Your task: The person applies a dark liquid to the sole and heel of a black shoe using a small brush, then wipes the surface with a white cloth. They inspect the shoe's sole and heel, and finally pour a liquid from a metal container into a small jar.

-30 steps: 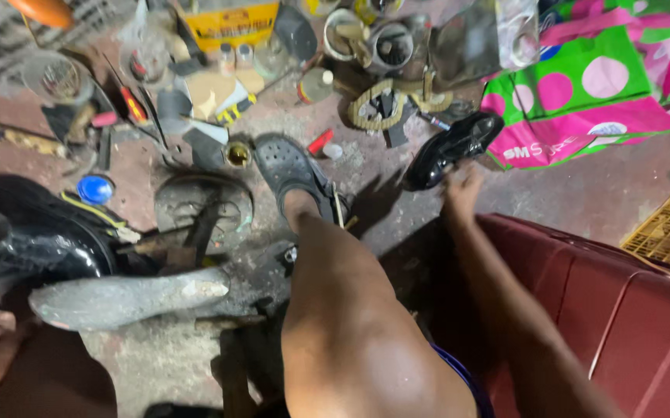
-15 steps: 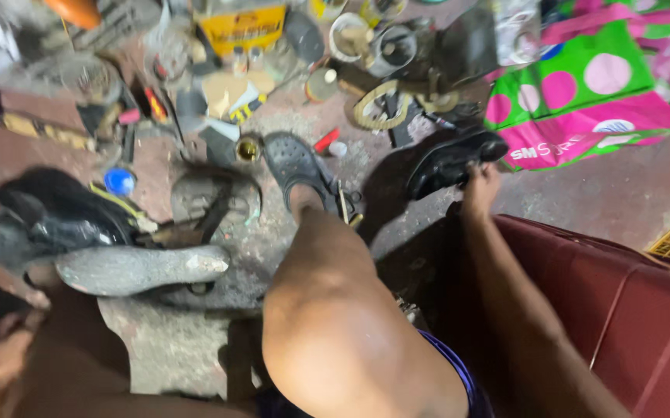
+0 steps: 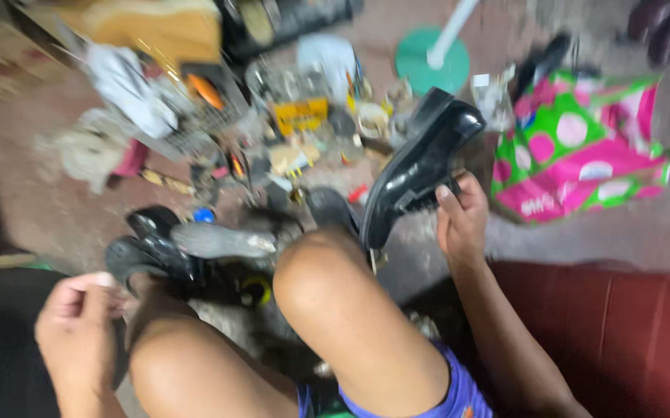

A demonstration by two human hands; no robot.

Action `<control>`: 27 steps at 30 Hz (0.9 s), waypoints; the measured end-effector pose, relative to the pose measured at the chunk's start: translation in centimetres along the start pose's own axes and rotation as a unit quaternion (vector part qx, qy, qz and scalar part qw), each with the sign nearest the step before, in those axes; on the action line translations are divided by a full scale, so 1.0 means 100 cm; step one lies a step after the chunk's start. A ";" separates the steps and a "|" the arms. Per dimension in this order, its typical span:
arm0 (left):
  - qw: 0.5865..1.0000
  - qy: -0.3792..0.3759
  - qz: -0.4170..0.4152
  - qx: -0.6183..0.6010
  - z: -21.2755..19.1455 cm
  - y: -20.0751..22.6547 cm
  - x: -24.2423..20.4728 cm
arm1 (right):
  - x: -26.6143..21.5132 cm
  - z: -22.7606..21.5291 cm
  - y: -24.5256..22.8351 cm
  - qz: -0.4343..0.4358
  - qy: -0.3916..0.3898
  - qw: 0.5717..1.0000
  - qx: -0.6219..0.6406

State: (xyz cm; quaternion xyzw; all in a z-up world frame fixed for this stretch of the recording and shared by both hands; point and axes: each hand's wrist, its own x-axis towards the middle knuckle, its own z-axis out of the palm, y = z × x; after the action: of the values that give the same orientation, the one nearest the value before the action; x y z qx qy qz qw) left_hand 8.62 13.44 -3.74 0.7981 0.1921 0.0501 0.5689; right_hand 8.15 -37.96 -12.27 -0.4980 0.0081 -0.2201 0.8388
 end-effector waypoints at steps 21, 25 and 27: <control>0.715 -0.102 0.048 -0.690 0.119 0.070 -0.151 | -0.139 0.178 -0.047 0.162 -0.229 0.959 -0.033; 0.725 -0.103 0.051 -0.679 0.118 0.062 -0.153 | -0.149 0.168 -0.050 0.214 -0.289 0.923 -0.136; 0.746 -0.071 0.034 -0.662 0.116 0.060 -0.147 | -0.148 0.171 -0.053 0.226 -0.307 0.913 -0.147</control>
State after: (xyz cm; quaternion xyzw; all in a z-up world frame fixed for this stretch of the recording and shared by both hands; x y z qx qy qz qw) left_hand 0.01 -3.94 -0.19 0.2290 0.0424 0.1274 0.9641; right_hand -3.16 -20.26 -2.26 -0.6434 -0.1049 0.1429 0.7447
